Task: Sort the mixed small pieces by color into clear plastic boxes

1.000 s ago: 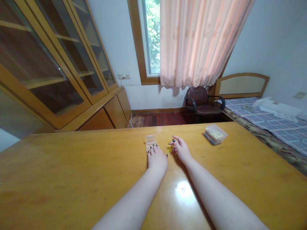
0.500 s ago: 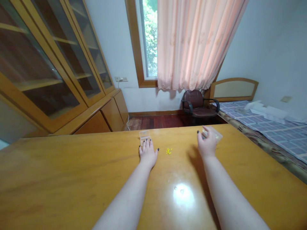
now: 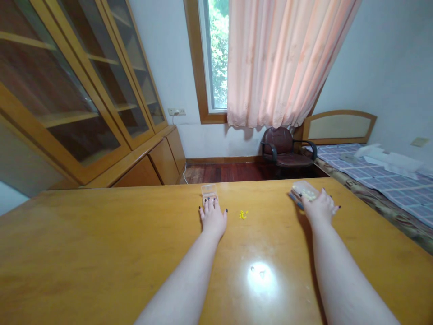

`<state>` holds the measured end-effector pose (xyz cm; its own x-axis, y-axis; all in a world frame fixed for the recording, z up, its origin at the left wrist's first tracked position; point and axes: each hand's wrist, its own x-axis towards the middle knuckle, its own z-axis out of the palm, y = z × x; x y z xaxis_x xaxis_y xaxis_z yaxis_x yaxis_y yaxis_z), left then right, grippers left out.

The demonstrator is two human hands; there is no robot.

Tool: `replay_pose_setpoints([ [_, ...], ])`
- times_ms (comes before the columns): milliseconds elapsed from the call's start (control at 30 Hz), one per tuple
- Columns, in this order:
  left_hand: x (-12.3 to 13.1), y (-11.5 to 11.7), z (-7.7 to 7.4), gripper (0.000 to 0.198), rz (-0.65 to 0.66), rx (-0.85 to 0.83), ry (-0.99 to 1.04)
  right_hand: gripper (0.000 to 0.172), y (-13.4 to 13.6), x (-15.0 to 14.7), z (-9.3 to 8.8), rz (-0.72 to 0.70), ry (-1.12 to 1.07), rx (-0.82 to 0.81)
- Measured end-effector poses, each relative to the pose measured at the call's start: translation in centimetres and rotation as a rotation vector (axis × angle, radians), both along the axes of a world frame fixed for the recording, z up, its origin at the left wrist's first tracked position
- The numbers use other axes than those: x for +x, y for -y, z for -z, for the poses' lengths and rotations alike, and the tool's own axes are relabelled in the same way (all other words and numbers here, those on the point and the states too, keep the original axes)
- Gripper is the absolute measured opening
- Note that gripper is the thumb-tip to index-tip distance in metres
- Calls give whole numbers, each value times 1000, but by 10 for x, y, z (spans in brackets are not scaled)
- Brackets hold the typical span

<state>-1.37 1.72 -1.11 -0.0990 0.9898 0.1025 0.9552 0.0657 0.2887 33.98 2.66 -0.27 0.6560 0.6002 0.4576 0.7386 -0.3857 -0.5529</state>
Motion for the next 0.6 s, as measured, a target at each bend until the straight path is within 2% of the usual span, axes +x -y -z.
replay_pose_setpoints([
  [167,-2,-2,0,67,2,-51,-25,75,1,6,1,-7,2,35],
  [300,-3,-4,3,68,11,-65,-16,74,8,-5,-15,-68,112,219],
  [400,-2,-6,4,67,-1,-41,0,84,12,-33,-31,-246,98,366],
  [467,-2,-6,3,64,-7,17,18,89,15,-63,-33,-399,-100,394],
  [533,-1,-4,-1,57,33,131,60,88,17,-96,-21,-618,-329,335],
  [600,-1,-2,-4,51,129,265,129,86,20,-126,-2,-757,-466,294],
])
